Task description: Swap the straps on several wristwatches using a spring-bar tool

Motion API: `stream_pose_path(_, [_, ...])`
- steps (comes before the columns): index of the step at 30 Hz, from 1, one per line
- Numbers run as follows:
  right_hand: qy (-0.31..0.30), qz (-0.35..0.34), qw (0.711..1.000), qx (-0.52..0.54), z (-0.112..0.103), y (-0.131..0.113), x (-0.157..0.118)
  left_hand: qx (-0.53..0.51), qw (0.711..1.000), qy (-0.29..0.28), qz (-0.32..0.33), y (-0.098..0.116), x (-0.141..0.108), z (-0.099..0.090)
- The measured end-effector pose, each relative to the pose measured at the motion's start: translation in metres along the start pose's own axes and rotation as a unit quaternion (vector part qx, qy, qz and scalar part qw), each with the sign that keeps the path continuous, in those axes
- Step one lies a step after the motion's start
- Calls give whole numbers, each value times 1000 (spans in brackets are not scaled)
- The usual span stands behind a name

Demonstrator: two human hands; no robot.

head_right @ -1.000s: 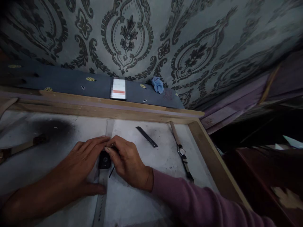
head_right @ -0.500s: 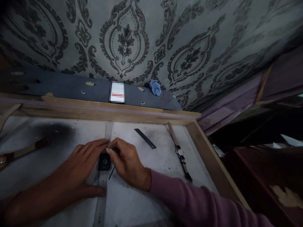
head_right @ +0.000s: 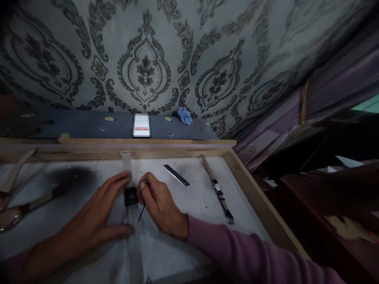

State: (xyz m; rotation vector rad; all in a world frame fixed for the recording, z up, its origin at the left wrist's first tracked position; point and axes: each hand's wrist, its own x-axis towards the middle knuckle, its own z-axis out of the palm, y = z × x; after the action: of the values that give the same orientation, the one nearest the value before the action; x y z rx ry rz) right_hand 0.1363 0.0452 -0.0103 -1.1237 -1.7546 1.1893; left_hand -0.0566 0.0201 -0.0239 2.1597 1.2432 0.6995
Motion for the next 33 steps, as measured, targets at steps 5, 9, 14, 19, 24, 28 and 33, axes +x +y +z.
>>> stream_pose_path(5, [3,-13,993,-115,-3,-4,0,-154,974,109,-128,0,13,-4])
stream_pose_path(9, [-1,-15,986,-164,1,-7,1,-228,946,173,-152,-13,31,1])
stream_pose_path(14, [1,11,984,-177,6,-10,1,-178,970,93,-137,-16,52,-2])
stream_pose_path(19, [35,38,984,-171,6,-16,-1,-114,990,42,-76,6,50,-6])
stream_pose_path(24, [64,86,987,-122,4,-13,-2,-74,995,48,-47,12,46,-3])
stream_pose_path(28, [51,114,991,-41,2,-2,-1,-60,994,72,-52,13,46,-3])
stream_pose_path(33, [-31,115,990,70,6,7,1,-53,992,113,-22,26,39,-10])
